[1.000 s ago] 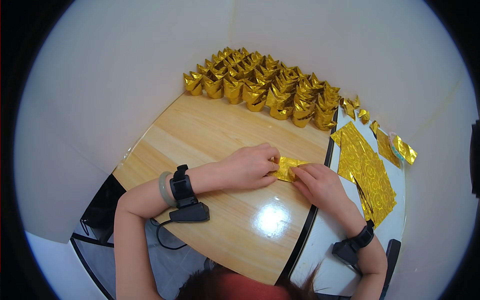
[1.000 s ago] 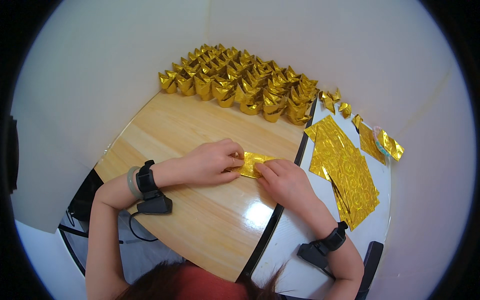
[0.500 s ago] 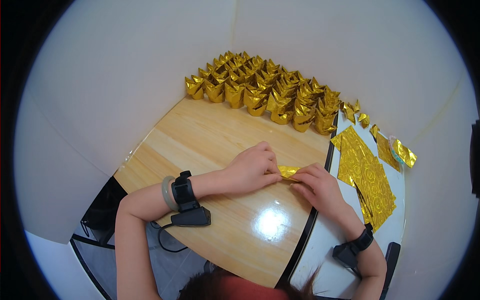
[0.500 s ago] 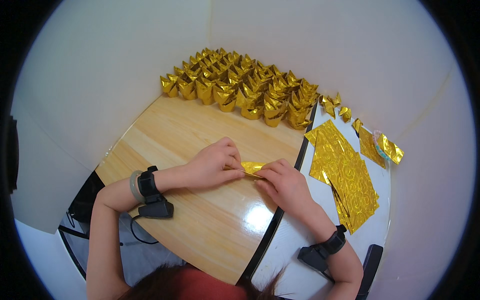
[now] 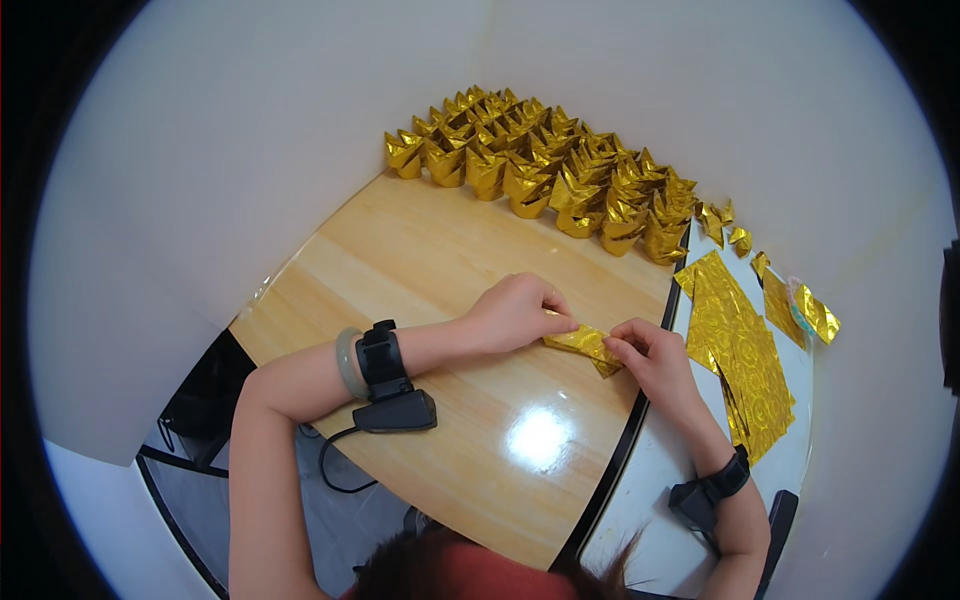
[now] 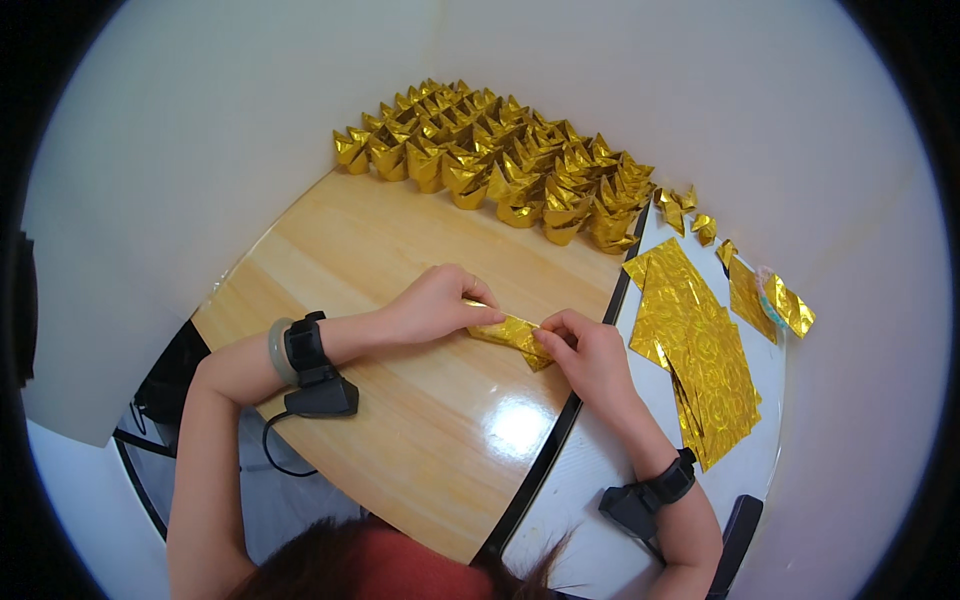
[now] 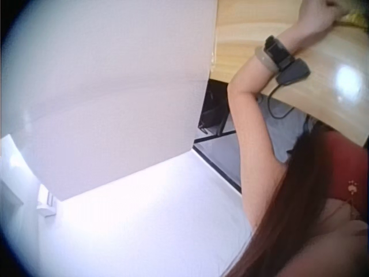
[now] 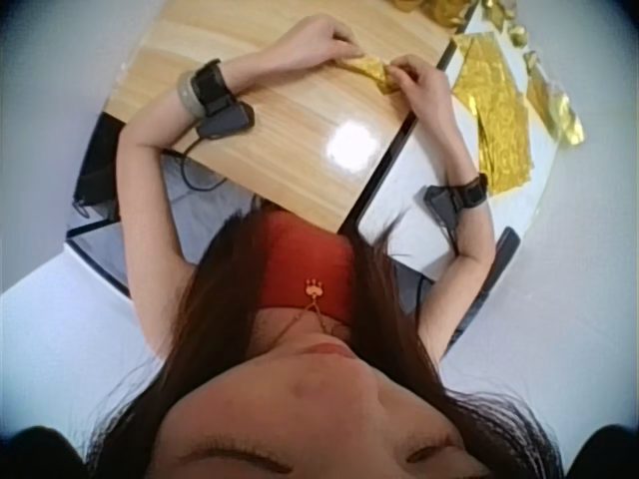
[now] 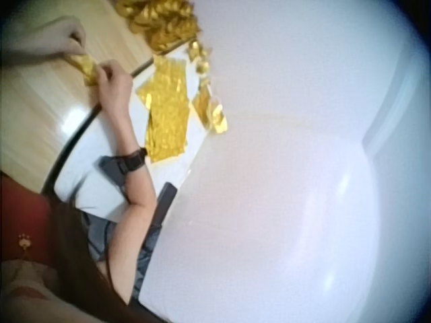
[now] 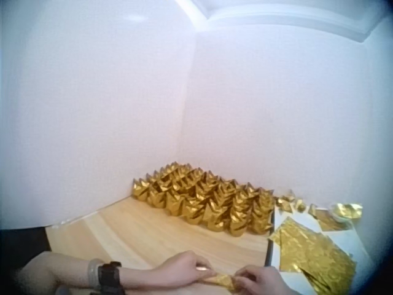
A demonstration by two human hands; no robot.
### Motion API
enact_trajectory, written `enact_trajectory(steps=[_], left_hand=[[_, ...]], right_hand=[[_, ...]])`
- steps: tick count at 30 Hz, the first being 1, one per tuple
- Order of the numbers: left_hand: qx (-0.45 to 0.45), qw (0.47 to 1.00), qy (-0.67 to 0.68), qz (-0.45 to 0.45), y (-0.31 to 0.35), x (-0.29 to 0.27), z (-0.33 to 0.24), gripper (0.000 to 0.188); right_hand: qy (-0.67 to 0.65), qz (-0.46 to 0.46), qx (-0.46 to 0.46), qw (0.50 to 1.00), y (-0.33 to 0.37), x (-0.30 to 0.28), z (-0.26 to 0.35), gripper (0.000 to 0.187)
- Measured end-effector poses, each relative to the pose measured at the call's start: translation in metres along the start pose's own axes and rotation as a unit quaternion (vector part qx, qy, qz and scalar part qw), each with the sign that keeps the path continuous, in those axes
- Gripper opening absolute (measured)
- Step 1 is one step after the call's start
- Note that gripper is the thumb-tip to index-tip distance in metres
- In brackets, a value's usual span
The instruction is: Folding gold foil paper into traditional boat-shaped ingots.
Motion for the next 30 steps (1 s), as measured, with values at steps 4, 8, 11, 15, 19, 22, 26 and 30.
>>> enact_trajectory(steps=[4,8,11,15,19,22,26,30], left_hand=[[0.014,0.999,0.032,-0.018,-0.007,0.001,0.011,0.024],[-0.016,0.999,0.029,0.033,-0.009,0.0,0.004,0.02],[0.118,0.973,-0.189,-0.066,-0.003,0.004,-0.001,0.017],[0.238,0.951,-0.194,-0.041,0.004,0.007,-0.011,0.012],[0.241,0.956,-0.167,0.021,0.008,0.017,-0.013,0.007],[0.288,0.938,-0.19,-0.014,0.011,0.014,-0.016,0.01],[0.293,0.921,-0.257,0.017,0.015,0.014,-0.018,0.016],[0.325,0.904,-0.276,0.013,0.016,0.014,-0.02,0.022]], right_hand=[[-0.016,0.004,-0.002,1.0,-0.001,0.003,0.001,0.016],[0.016,0.009,-0.01,1.0,-0.001,0.004,0.004,0.015],[0.033,0.016,-0.033,0.999,0.0,0.004,0.003,0.015],[0.052,0.041,-0.091,0.994,0.001,0.004,0.004,0.015],[0.228,0.042,-0.194,0.953,0.008,0.001,0.015,0.035],[0.259,0.201,-0.18,0.927,0.026,0.019,0.026,0.097],[0.355,0.194,-0.2,0.892,0.032,0.019,0.026,0.103],[0.388,0.195,-0.193,0.88,0.032,0.016,0.025,0.108]])
Point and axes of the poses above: each hand's wrist, its own y-axis away from the middle knuckle, its own x-axis out of the palm, z = x × y, the point moved 3 cm from there along -y, towards the middle knuckle, and after that the axes turned 6 degrees about -y, right-handed, at the moved point
